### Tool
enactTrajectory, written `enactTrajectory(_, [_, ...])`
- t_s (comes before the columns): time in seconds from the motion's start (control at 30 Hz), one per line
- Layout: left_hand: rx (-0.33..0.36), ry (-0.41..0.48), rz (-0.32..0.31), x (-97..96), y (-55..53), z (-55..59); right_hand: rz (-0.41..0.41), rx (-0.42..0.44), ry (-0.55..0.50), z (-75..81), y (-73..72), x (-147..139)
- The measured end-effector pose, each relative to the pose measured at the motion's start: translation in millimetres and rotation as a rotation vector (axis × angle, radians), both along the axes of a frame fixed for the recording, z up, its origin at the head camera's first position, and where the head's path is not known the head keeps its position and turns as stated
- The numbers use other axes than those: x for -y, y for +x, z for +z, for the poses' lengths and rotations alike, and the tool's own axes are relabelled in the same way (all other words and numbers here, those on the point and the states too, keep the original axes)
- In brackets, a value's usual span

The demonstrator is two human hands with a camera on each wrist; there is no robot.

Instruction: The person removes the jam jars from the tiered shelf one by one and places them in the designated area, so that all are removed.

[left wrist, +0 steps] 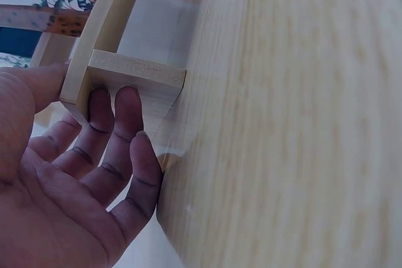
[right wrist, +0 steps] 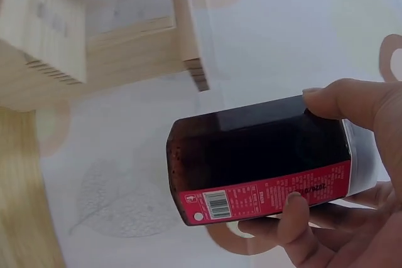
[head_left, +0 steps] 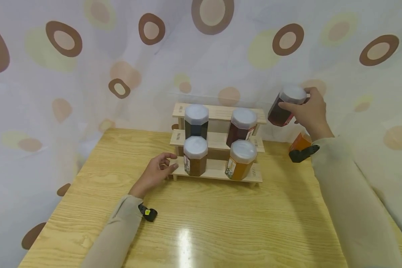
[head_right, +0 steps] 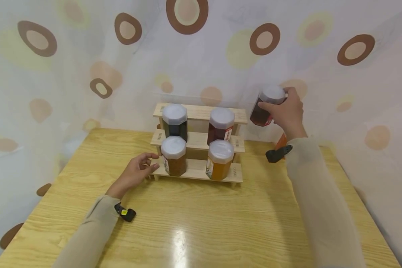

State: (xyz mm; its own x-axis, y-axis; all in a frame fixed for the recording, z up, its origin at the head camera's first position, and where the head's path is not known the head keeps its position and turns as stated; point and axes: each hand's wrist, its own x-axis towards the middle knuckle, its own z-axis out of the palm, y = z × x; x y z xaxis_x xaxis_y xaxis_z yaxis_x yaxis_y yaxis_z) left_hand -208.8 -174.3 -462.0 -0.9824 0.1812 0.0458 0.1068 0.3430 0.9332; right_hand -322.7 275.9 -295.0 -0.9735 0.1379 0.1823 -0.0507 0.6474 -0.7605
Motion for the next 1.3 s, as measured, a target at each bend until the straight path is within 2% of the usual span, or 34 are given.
enactTrajectory(0.23, [-0.012, -0.003, 0.002, 0.7, 0.3, -1.4, 0.038, 0.017, -0.003, -25.5, 3.2, -4])
enactTrajectory(0.43, [0.007, 0.005, -0.001, 0.2, 0.6, -2.0, 0.047, 0.051, -0.004, -51.6, 2.9, -12])
enactTrajectory(0.57, [0.019, 0.002, 0.009, -1.1, 1.3, -1.7, 0.052, 0.054, 0.001, -62.0, 2.9, -11])
enactTrajectory(0.63, [0.026, -0.002, 0.011, -3.2, 4.0, 4.5, 0.061, 0.054, -0.015, -65.4, 2.2, -11])
enactTrajectory(0.77, [0.035, -0.001, 0.008, -8.0, 13.3, 24.6, 0.079, 0.062, -0.072, -72.1, -0.7, -11])
enactTrajectory(0.87, [0.034, 0.0, 0.004, -8.8, 16.1, 31.7, 0.069, 0.077, -0.05, -77.5, -3.0, -13])
enactTrajectory(1.0, [0.032, 0.004, 0.005, -6.0, 8.4, 19.7, 0.066, 0.101, -0.023, -83.2, -4.9, -14])
enactTrajectory(1.13, [0.016, 0.003, 0.013, -2.0, -0.1, 4.6, 0.079, 0.102, -0.047, -86.3, -4.4, -14])
enactTrajectory(1.3, [0.011, 0.002, 0.013, 0.7, -0.7, -2.6, 0.058, 0.11, -0.035, -92.7, -3.7, -15])
